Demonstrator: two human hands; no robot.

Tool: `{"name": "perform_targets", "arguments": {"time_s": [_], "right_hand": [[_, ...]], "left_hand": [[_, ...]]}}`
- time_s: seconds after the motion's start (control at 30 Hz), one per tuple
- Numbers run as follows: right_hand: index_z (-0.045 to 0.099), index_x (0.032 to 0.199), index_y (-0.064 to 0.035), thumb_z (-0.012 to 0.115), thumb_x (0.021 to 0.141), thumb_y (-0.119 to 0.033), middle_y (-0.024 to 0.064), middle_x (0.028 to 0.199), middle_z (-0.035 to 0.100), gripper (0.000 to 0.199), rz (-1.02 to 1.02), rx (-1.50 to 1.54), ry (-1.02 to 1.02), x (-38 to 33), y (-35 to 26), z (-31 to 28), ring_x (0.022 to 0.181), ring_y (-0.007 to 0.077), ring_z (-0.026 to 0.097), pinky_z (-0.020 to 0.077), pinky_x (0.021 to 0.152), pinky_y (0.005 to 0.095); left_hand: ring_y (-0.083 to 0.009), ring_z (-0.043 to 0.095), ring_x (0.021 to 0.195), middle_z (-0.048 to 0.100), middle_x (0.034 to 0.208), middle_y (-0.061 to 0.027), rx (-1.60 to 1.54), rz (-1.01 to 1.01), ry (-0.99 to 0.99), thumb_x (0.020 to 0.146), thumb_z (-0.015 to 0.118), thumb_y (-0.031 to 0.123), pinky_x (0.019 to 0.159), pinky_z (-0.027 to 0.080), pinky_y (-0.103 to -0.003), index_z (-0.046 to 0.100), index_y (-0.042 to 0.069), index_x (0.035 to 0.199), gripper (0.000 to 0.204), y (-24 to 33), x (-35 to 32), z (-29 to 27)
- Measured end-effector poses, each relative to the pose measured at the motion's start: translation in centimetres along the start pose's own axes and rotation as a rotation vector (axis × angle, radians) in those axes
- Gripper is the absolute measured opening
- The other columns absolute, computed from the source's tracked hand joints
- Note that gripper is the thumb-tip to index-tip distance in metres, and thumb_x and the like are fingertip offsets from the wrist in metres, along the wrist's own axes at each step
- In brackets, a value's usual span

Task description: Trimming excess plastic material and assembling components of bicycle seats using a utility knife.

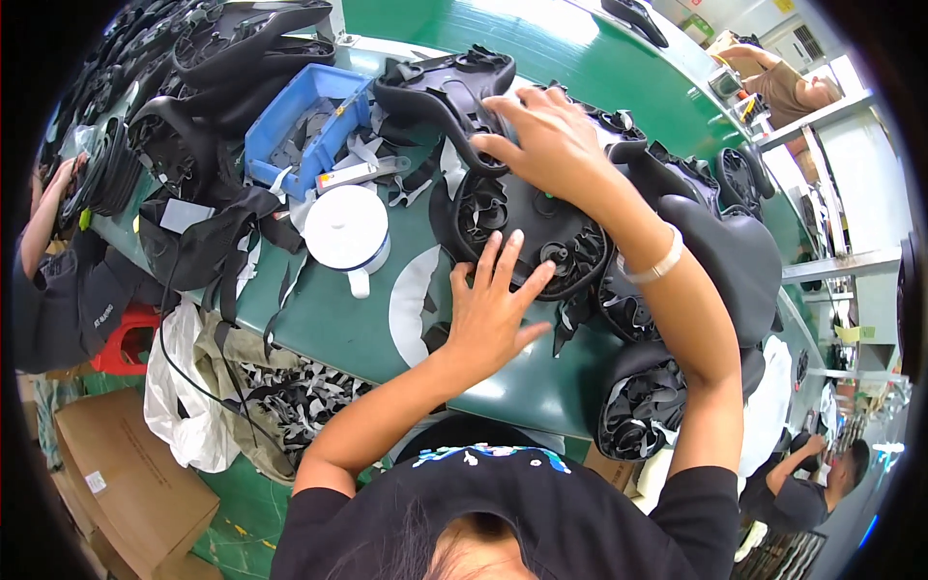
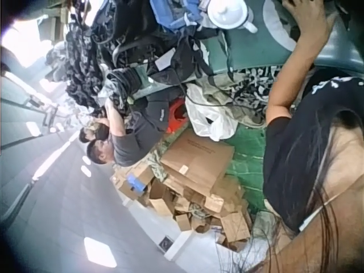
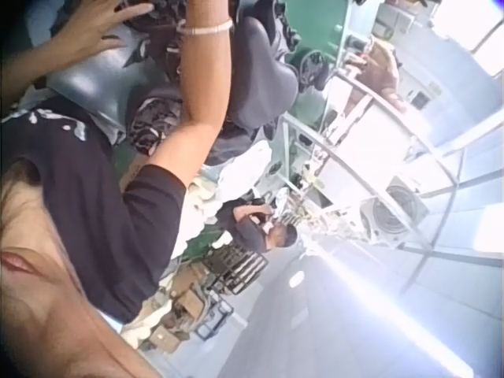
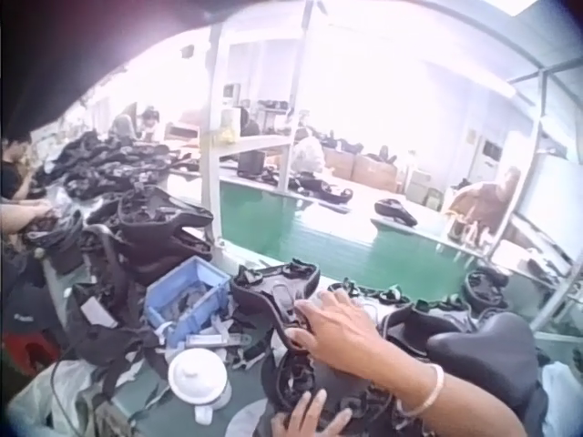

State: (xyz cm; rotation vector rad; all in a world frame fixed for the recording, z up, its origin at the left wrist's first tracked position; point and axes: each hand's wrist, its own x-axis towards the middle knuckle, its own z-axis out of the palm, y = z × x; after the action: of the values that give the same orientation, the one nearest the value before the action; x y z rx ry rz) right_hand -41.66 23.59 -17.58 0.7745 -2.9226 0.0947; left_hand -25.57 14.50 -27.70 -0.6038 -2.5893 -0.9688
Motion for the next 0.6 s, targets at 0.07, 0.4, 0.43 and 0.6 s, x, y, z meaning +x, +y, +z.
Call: {"name": "perform_targets", "arguments": {"time_s": [0.07, 0.4, 0.43, 0.6], "right_hand": [[0.062, 0.112, -0.0118, 0.061, 0.084, -0.039, 0.014, 0.108, 0.061, 0.039, -0.279, 0.098, 0.379, -3.4, 1.5, -2.1, 0.101, 0.032, 0.057, 0.0454, 0.085, 0.0429], [0.062, 0.109, -0.0064, 0.072, 0.075, -0.026, 0.0088, 0.094, 0.062, 0.04, -0.063, 0.262, -0.209, -23.9, 6.6, -8.0, 0.088, 0.0263, 0.055, 0.0424, 0.075, 0.036], [0.063, 0.109, -0.007, 0.072, 0.074, -0.028, 0.0083, 0.095, 0.062, 0.042, -0.049, 0.248, -0.271, -25.6, 7.1, -8.2, 0.089, 0.0258, 0.055, 0.0424, 0.075, 0.036], [0.065, 0.102, -0.006, 0.074, 0.073, -0.022, 0.007, 0.089, 0.066, 0.034, -0.052, 0.352, -0.057, -25.3, 7.9, -9.7, 0.08, 0.0249, 0.06, 0.0447, 0.071, 0.0346]], "left_hand": [[-0.032, 0.038, 0.127, 0.04, 0.137, -0.0155, 0.067, 0.021, 0.005, 0.068, 0.077, 0.029, 0.087, 0.033, -0.05, 0.051, 0.022, 0.126, 0.064, -0.9, 0.5, 1.1], [-0.0297, 0.043, 0.121, 0.049, 0.126, -0.0135, 0.309, -0.08, 0.117, 0.078, 0.066, 0.012, 0.094, 0.035, -0.046, 0.05, 0.017, 0.127, 0.052, -4.1, 2.9, -1.3], [-0.0301, 0.046, 0.118, 0.05, 0.124, -0.0142, 0.259, -0.105, 0.219, 0.079, 0.064, 0.009, 0.093, 0.035, -0.045, 0.051, 0.012, 0.125, 0.047, -2.9, 3.0, -1.1], [-0.0253, 0.054, 0.103, 0.056, 0.113, -0.0113, -0.076, 0.262, -0.18, 0.078, 0.065, 0.016, 0.08, 0.042, -0.037, 0.056, 0.006, 0.11, 0.034, 1.9, 3.6, 3.0]]}}
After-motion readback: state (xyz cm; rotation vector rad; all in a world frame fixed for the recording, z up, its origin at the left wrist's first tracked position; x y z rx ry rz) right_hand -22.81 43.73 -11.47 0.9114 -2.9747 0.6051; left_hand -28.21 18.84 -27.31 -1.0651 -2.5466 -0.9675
